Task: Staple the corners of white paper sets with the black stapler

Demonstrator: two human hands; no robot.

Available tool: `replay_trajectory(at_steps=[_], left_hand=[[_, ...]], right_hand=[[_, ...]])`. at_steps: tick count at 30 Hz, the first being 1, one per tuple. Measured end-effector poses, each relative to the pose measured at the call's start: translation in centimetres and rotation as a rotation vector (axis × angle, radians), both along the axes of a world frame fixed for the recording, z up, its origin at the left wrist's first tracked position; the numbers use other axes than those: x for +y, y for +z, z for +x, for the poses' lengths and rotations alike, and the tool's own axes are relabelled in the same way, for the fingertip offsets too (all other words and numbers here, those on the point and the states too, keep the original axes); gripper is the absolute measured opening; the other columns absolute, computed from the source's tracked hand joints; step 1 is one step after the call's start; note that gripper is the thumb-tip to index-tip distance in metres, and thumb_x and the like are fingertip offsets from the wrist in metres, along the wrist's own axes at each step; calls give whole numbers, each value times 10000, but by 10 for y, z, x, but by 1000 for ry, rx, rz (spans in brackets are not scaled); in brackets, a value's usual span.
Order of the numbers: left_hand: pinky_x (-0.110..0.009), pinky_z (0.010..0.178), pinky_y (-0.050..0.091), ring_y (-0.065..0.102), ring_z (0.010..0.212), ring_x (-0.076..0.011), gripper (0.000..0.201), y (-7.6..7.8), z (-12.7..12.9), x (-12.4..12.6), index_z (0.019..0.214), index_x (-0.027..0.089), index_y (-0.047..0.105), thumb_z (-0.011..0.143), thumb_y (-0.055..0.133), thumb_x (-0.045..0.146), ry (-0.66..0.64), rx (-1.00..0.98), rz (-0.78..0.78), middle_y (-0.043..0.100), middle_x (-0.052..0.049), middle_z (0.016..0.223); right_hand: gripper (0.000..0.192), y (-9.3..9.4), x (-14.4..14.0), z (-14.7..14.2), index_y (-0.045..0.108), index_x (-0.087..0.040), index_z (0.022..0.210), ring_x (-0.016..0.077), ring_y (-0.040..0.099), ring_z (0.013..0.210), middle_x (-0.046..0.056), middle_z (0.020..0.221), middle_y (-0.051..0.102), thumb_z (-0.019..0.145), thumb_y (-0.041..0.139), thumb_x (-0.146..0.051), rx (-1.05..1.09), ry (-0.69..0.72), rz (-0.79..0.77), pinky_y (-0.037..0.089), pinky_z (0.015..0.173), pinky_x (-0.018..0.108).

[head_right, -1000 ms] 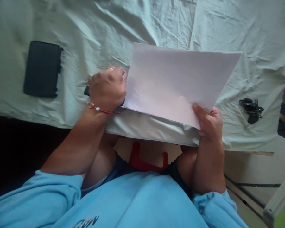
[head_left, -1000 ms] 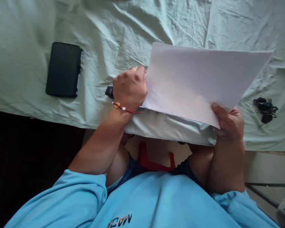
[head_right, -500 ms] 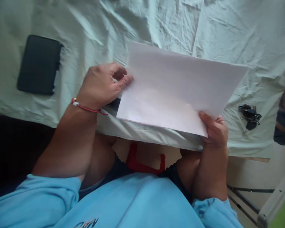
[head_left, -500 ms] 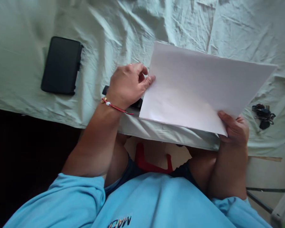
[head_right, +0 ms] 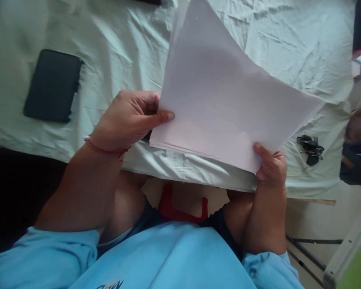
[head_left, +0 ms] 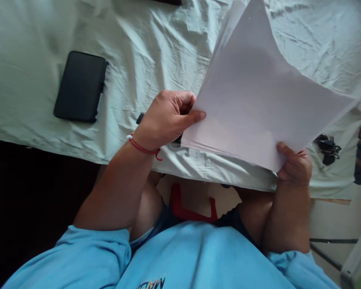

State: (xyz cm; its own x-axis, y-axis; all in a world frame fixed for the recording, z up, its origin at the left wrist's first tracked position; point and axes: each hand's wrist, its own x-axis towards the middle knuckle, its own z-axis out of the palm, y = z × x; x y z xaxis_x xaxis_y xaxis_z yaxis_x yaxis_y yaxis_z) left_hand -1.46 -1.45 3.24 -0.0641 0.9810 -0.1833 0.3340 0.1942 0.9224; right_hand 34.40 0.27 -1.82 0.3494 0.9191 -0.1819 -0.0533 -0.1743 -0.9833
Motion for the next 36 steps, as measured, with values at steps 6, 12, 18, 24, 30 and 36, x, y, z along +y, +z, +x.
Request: replay_trajectory(at_steps=[6,12,18,24,30,36], left_hand=[[-322,612,480,567,701,-190,460,-3,-1,1,649,246,503,886,783,522,-33,-88,51,453,6,662],[-309,662,522,642,749,-186,259,2,0,0,814,226,656,826,857,388,-98,-170,-18,636,-9,767],[-255,512,384,493,559,-121,307,-2,-1,4,668,199,654,896,781,359,-97,-151,81,560,18,578],[-233,496,332,486,550,-98,295,0,-3,5,715,181,641,838,853,345,-215,-215,32,585,20,615],[-256,477,313,429,495,-96,306,1,-7,5,666,183,624,890,796,300,-267,-175,8,537,23,533],[-247,534,407,529,556,-120,324,1,-7,5,684,176,659,958,728,334,-277,-164,41,610,-4,586]], right_hand=[[460,-1,4,1,781,-173,891,198,755,892,72,1018,797,513,999,-320,12,-11,-14,686,794,325],[442,-4,9,5,784,-162,913,188,764,913,72,1079,801,522,969,-254,54,-44,10,686,810,287],[484,-3,7,2,779,-154,981,200,775,976,55,1092,796,540,954,-247,82,-70,38,694,932,332],[440,0,7,-2,767,-150,998,180,771,1026,18,1031,791,601,935,-236,81,-121,114,640,1093,353],[486,-1,10,-1,766,-146,1048,194,766,1091,27,1109,783,595,920,-227,95,-104,170,603,1159,366],[465,-3,10,0,751,-101,1007,214,761,1108,81,1134,771,589,929,-203,104,-151,170,634,1106,348]])
